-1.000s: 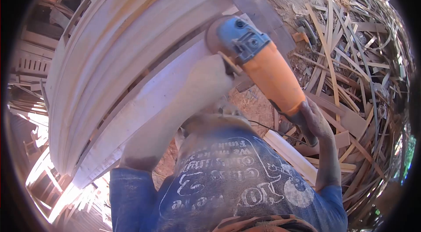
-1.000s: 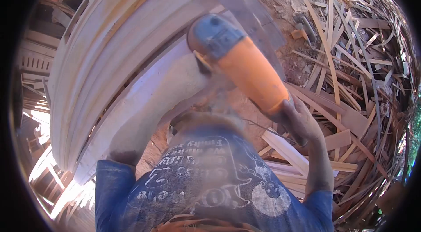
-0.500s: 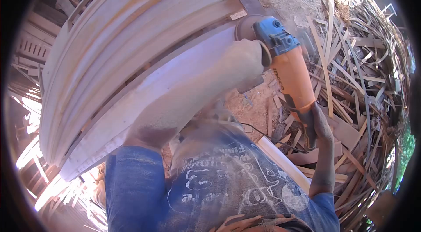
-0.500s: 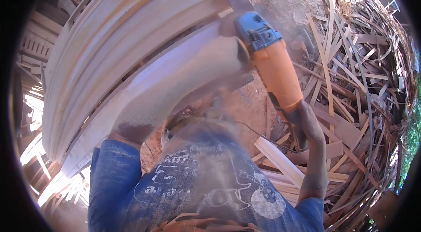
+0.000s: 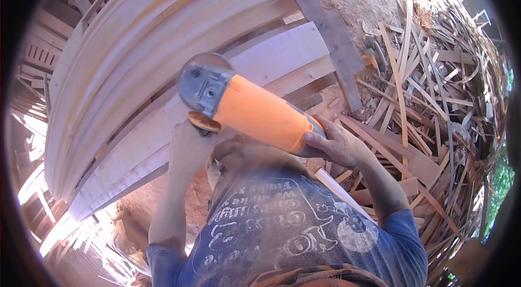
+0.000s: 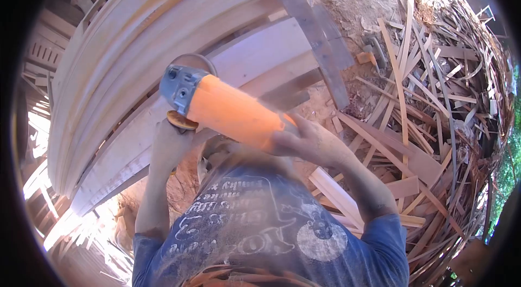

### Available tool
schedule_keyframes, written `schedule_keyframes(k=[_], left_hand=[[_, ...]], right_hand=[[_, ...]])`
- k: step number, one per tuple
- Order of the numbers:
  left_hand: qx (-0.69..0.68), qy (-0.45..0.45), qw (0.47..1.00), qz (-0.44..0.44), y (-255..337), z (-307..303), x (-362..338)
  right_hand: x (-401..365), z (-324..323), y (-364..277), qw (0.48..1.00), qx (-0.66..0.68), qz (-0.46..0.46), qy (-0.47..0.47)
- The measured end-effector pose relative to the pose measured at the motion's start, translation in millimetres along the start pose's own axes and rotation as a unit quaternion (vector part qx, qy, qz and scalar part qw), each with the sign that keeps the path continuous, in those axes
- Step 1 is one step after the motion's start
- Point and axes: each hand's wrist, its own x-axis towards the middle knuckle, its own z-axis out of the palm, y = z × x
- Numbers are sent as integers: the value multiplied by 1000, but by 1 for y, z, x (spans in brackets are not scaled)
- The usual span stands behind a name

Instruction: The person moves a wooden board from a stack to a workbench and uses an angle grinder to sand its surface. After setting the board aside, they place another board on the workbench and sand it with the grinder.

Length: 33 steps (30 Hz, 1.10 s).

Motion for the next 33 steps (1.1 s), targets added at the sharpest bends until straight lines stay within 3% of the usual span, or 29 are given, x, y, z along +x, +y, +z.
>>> schedule_keyframes(k=[2, 5, 9, 13, 16, 19, 24, 26, 30, 31, 33], left_hand=[[15, -55, 998, 30, 37, 10, 24], [50, -99, 983, 144, 80, 44, 75], [73, -164, 956, 232, 158, 70, 117], [82, -148, 942, 291, 160, 80, 119], [79, -129, 967, 206, 102, 64, 99], [95, -9, 992, 80, 23, 28, 61], [12, 64, 990, -124, -53, -35, -27], [-44, 108, 987, -107, -64, -35, -49], [-34, 132, 989, -62, -66, -14, -53], [-45, 66, 994, -71, -50, -10, -46], [-18, -4, 1000, -10, -22, 15, -28]], right_hand=[[-14, -12, 31, 995, 82, -31, 54], [-38, -39, 69, 985, 124, -20, 123], [-71, -68, 106, 944, 249, 98, 192], [-71, -49, 108, 926, 286, 90, 228], [-53, -19, 79, 954, 222, 7, 204], [-25, 9, 20, 982, 131, -74, 115], [24, 43, -72, 994, -88, -38, -54], [39, 47, -89, 980, -148, -32, -129], [36, 34, -62, 987, -134, -34, -84], [23, 20, -45, 992, -105, -24, -72], [-3, -5, -6, 999, -38, -15, -29]])
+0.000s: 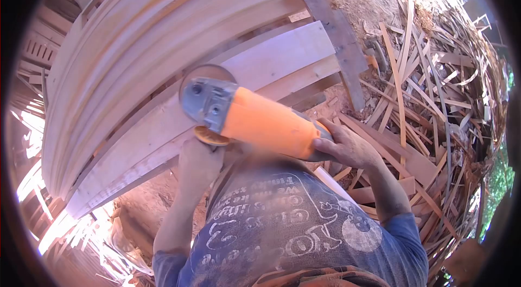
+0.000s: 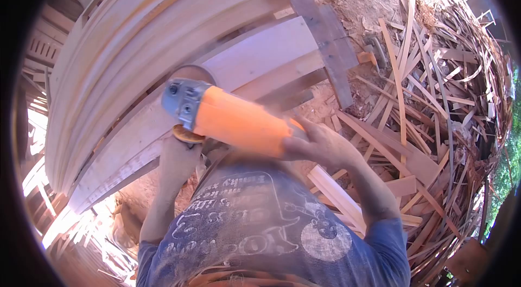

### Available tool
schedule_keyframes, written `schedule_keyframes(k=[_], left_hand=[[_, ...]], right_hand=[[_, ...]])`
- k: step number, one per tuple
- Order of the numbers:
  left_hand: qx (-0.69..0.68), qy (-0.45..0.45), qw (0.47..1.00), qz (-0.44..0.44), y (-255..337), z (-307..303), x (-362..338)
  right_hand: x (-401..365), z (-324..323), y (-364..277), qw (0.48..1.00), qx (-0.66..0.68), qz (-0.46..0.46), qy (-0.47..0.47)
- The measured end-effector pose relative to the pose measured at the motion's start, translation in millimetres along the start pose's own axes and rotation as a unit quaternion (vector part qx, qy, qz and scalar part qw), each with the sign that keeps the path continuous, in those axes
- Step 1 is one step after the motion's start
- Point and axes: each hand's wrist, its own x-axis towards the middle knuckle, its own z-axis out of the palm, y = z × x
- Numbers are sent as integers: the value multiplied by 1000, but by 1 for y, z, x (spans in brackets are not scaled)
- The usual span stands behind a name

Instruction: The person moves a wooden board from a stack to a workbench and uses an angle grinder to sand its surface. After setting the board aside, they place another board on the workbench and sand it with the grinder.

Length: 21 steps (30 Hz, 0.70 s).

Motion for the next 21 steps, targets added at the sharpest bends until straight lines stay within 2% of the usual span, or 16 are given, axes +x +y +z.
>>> schedule_keyframes(k=[2, 4, 6, 8, 10, 11, 13, 14, 16, 18, 21], left_hand=[[60, -41, 993, 89, 39, 29, 24], [56, -106, 983, 141, 84, 57, 56], [129, -192, 959, 166, 135, 60, 77], [90, -203, 953, 206, 152, 75, 101], [43, -172, 945, 276, 165, 88, 123], [61, -178, 944, 272, 173, 93, 128], [97, -181, 941, 268, 199, 77, 129], [111, -188, 939, 265, 201, 76, 130], [140, -199, 935, 258, 200, 73, 131], [148, -194, 934, 262, 166, 83, 133], [171, -172, 943, 228, 117, 52, 110]], right_hand=[[-39, -6, 46, 994, 84, 2, 69], [-67, -10, 83, 979, 152, -5, 136], [-86, -11, 113, 959, 209, -13, 193], [-95, -17, 134, 943, 255, 45, 209], [-95, -22, 154, 921, 286, 92, 249], [-94, -24, 163, 906, 295, 111, 281], [-93, -34, 150, 877, 364, 161, 269], [-93, -33, 144, 853, 391, 195, 286], [-92, -23, 132, 855, 376, 181, 307], [-87, -7, 113, 875, 360, 144, 288], [-71, 27, 108, 912, 325, 114, 224]])
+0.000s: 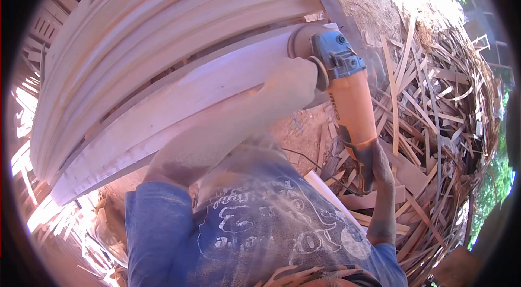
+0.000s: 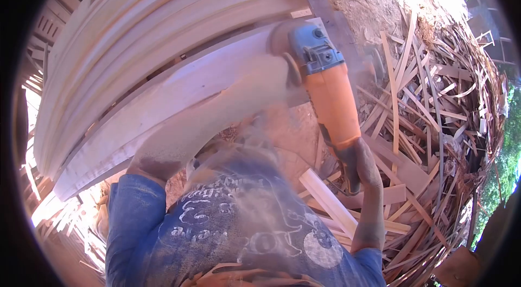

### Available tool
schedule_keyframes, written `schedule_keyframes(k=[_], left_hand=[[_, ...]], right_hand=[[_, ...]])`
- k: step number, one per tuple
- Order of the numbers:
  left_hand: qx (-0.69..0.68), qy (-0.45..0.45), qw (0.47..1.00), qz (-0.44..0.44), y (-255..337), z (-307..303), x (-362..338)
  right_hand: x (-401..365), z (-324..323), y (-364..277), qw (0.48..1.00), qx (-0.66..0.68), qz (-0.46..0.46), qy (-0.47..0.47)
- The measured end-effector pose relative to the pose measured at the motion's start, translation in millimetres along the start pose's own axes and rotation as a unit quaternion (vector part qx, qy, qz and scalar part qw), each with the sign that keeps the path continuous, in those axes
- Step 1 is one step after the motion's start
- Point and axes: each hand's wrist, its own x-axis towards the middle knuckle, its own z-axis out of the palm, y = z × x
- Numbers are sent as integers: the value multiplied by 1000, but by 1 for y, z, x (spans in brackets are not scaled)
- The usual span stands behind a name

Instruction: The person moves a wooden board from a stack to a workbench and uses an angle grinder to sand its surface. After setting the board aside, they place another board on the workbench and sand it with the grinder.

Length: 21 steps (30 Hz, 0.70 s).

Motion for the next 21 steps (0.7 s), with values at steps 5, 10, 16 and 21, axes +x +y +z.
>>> schedule_keyframes(k=[5, 10, 16, 21], left_hand=[[-86, 153, 981, -80, -87, 9, -132], [-31, 198, 964, -176, -190, 23, -257], [-86, 239, 930, -267, -278, 22, -398], [-145, 291, 869, -372, -318, 25, -507]], right_hand=[[-22, 106, -9, 981, -116, -94, -123], [-52, 234, -18, 951, -195, -116, -211], [-82, 374, -11, 914, -261, -136, -277], [-88, 477, -1, 862, -328, -171, -346]])
